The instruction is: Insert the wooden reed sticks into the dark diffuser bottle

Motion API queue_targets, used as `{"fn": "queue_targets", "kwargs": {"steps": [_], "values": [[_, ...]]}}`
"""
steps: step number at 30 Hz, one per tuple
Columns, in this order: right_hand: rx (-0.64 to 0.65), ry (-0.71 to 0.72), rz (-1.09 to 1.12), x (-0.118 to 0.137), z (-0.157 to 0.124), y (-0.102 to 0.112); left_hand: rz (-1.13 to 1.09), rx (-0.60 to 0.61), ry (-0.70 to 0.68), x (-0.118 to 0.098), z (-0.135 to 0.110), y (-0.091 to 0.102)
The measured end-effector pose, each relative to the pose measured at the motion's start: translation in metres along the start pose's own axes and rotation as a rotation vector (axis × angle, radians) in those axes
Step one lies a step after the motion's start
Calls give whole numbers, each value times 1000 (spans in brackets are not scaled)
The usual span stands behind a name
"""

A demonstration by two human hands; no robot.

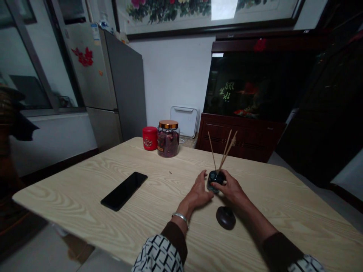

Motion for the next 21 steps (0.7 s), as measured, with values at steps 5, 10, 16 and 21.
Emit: {"fn": "queue_targets", "kwargs": {"steps": [5, 10, 16, 21], "values": [[-84, -28, -109, -22, 50, -2, 3, -106, 39, 4, 1, 1], [-125, -86, -140, -37, 80, -11, 0, -162, 49, 2, 4, 1], [-184, -230, -36, -57, 25, -18, -56, -184, 12, 2, 6, -1], [-101, -211, 80, -45, -37, -2, -89, -200, 12, 1, -3, -4]]}}
Point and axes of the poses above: each hand's wrist, its own z-axis towards the middle knuckle, its own y-axis out of the back of the hand, x = y × z, the point moved 3 cm from there along z, towards the middle knuckle, and after that the axes turned 14 degrees about -z, right-handed, at the moved point
